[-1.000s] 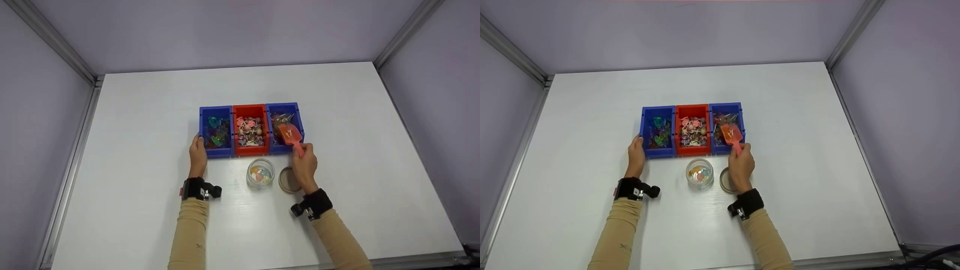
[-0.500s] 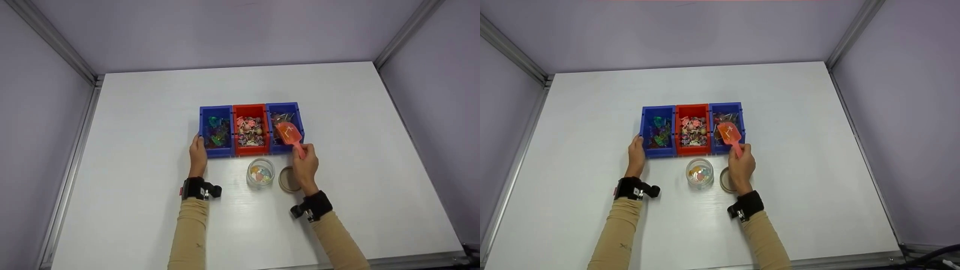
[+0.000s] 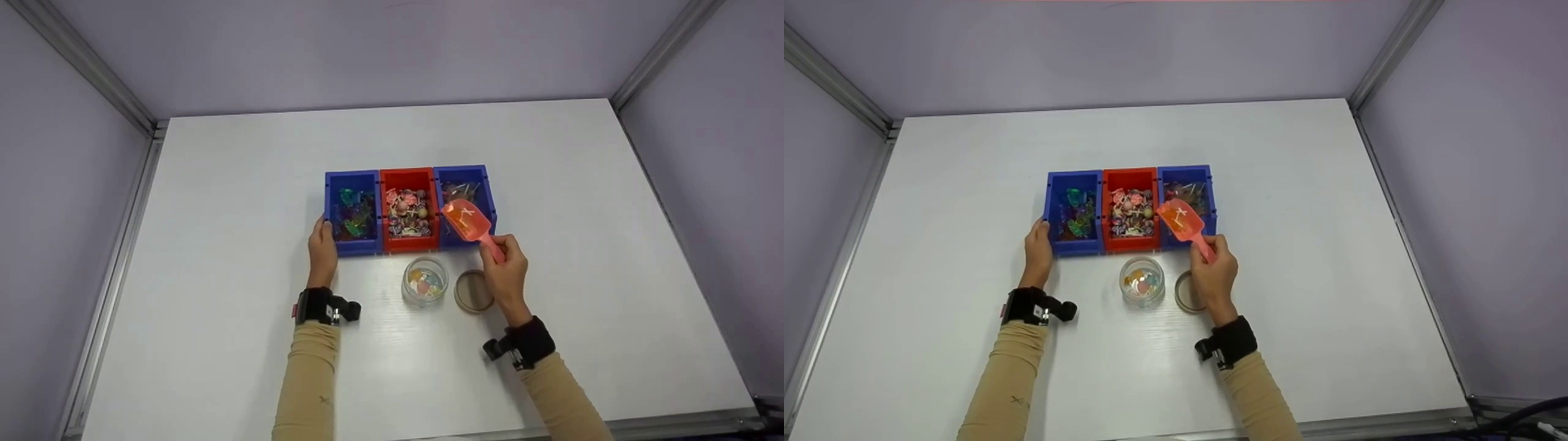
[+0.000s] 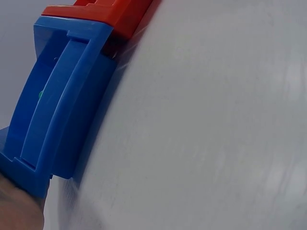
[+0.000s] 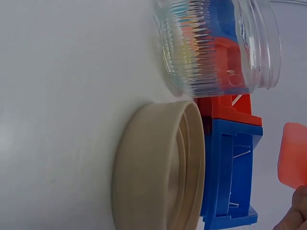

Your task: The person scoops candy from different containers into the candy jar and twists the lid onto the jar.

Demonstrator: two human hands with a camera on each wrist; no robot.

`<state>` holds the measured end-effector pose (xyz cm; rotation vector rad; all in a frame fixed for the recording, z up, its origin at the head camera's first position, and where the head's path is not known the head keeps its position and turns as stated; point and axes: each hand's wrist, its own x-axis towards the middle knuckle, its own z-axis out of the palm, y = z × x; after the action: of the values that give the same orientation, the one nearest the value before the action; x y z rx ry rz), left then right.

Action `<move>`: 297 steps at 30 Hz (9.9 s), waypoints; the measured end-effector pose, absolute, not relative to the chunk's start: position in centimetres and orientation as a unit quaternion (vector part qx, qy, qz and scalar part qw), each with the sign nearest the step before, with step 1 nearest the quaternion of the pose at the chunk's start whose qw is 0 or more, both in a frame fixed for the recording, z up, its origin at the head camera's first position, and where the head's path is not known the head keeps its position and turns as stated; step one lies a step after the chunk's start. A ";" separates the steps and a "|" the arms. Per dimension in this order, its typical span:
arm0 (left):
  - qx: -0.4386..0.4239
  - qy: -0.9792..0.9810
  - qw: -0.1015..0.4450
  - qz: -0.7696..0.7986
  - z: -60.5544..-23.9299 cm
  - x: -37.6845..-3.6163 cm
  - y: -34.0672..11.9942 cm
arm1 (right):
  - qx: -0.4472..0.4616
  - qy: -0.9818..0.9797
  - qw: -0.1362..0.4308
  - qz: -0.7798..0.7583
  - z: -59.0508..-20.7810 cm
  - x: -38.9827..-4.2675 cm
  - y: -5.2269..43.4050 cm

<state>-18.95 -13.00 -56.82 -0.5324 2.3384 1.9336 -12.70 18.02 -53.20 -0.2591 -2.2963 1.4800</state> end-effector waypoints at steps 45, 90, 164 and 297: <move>-0.172 0.755 0.020 0.632 -57.0 -18.8 -13.0 | 0.073 -0.865 0.073 0.490 -52.2 -6.8 21.8; -0.165 0.752 0.012 0.638 -57.1 -18.8 -12.9 | 0.120 -0.936 -0.001 0.330 -45.6 -7.5 20.8; -0.169 0.756 0.020 0.632 -57.2 -18.8 -13.0 | -0.020 -0.968 -0.165 0.190 -41.8 -22.3 19.5; -0.163 0.752 0.038 0.637 -57.0 -18.7 -13.2 | -0.178 -0.914 0.020 0.363 -53.3 -17.0 16.9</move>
<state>-18.74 -13.19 -57.03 -0.5007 2.3077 1.9559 -16.96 16.92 -53.29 -0.5527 -2.8369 1.1256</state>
